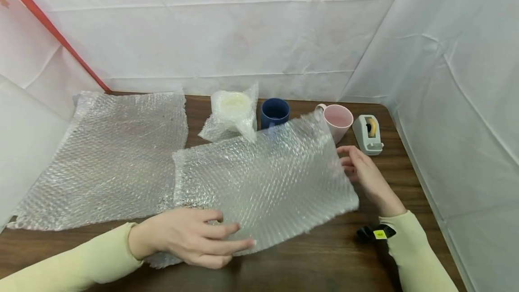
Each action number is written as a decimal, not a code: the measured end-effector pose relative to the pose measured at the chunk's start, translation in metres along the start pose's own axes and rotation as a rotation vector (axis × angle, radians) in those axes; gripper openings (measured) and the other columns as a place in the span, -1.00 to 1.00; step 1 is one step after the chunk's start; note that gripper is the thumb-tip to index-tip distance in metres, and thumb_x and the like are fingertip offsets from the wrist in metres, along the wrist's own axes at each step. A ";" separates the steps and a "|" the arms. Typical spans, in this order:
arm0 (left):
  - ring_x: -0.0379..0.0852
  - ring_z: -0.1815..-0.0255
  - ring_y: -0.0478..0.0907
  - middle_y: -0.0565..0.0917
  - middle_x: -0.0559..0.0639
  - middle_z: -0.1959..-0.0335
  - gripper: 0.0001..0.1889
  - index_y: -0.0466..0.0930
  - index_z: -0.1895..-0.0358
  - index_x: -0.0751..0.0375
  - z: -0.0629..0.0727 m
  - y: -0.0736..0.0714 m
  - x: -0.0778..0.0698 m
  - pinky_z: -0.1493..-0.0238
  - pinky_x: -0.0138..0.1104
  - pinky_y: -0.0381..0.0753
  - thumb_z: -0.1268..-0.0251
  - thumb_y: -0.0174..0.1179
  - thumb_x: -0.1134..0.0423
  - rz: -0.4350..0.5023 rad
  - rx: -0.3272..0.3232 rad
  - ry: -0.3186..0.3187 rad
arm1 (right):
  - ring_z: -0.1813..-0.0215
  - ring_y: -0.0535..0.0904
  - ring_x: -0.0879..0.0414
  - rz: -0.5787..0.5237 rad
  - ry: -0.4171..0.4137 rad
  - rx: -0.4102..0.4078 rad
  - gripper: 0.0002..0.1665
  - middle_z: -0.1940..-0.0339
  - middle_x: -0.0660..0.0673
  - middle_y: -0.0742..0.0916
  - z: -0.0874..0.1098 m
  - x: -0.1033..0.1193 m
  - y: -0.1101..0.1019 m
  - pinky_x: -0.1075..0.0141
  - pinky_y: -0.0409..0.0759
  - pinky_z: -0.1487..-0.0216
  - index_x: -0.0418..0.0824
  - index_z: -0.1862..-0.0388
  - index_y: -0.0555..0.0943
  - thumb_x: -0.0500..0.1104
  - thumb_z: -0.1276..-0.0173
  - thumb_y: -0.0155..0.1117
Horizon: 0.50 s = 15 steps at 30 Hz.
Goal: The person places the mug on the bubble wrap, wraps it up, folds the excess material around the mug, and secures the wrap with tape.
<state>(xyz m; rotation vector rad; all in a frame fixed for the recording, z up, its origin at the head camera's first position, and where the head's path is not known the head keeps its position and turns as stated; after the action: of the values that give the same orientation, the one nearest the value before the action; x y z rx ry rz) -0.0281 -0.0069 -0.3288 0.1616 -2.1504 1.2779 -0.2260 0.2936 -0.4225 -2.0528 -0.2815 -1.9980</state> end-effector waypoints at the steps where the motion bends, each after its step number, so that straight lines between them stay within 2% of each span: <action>1: -0.11 0.04 0.58 0.61 0.05 -0.22 -0.84 0.47 0.08 0.04 0.000 0.002 -0.002 0.36 -0.46 0.39 -0.57 -0.13 0.21 0.014 0.005 0.009 | 0.22 0.69 0.18 0.018 0.046 0.012 -0.62 0.16 0.04 0.75 0.001 -0.005 0.001 0.30 0.67 0.29 -0.10 -0.23 0.44 -0.01 -0.68 -0.26; 3: -0.12 0.05 0.57 0.61 0.04 -0.23 -0.84 0.47 0.06 0.02 0.000 0.007 -0.007 0.37 -0.46 0.36 -0.58 -0.14 0.22 0.035 0.017 0.019 | 0.24 0.68 0.17 0.108 0.126 0.005 -0.58 0.19 0.02 0.75 0.002 -0.014 0.000 0.25 0.67 0.31 -0.23 -0.30 0.35 -0.02 -0.65 -0.09; 6: -0.14 0.07 0.57 0.59 0.05 -0.24 -0.84 0.48 0.04 -0.01 0.003 0.019 -0.012 0.38 -0.44 0.37 -0.58 -0.13 0.22 0.055 0.053 0.013 | 0.36 0.61 0.19 0.277 0.225 -0.037 -0.41 0.28 -0.02 0.73 0.004 -0.028 -0.005 0.27 0.61 0.39 -0.38 -0.35 0.28 -0.16 -0.49 0.21; 9: -0.14 0.07 0.56 0.58 0.06 -0.25 -0.83 0.49 0.03 -0.03 0.011 0.034 -0.014 0.36 -0.41 0.43 -0.56 -0.11 0.20 0.060 0.107 -0.025 | 0.48 0.53 0.18 0.355 0.295 -0.042 -0.29 0.37 -0.11 0.71 0.006 -0.041 -0.009 0.28 0.57 0.47 -0.43 -0.36 0.25 -0.21 -0.37 0.35; 12: -0.15 0.07 0.54 0.57 0.03 -0.23 -0.81 0.49 0.00 -0.02 0.023 0.049 -0.005 0.32 -0.37 0.49 -0.56 -0.13 0.21 0.067 0.195 -0.116 | 0.47 0.54 0.18 0.371 0.346 -0.038 -0.27 0.37 -0.13 0.69 0.009 -0.052 -0.013 0.28 0.60 0.45 -0.48 -0.37 0.23 -0.21 -0.38 0.34; 13: -0.15 0.06 0.54 0.57 0.01 -0.22 -0.79 0.50 -0.01 -0.01 0.029 0.054 0.000 0.28 -0.37 0.52 -0.58 -0.16 0.19 0.082 0.236 -0.165 | 0.45 0.55 0.18 0.377 0.358 -0.038 -0.27 0.37 -0.12 0.69 0.011 -0.054 -0.014 0.28 0.61 0.44 -0.49 -0.36 0.23 -0.21 -0.38 0.33; 15: -0.13 0.00 0.55 0.58 -0.01 -0.21 -0.79 0.50 -0.03 -0.02 0.044 0.066 0.014 0.17 -0.33 0.58 -0.58 -0.12 0.12 0.147 0.322 -0.301 | 0.41 0.57 0.18 0.397 0.379 -0.042 -0.28 0.33 -0.11 0.71 0.014 -0.059 -0.017 0.27 0.64 0.40 -0.51 -0.34 0.25 -0.18 -0.40 0.33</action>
<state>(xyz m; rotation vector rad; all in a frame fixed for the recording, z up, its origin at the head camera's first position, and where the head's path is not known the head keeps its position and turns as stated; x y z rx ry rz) -0.0854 -0.0062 -0.3856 0.3535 -2.2191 1.7801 -0.2197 0.3166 -0.4807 -1.5490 0.2269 -2.0830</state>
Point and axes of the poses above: each hand's wrist, its own z-axis away from the middle knuckle, its own y-axis out of the palm, x = y × z, the point moved 10 cm from there along -z, towards the middle knuckle
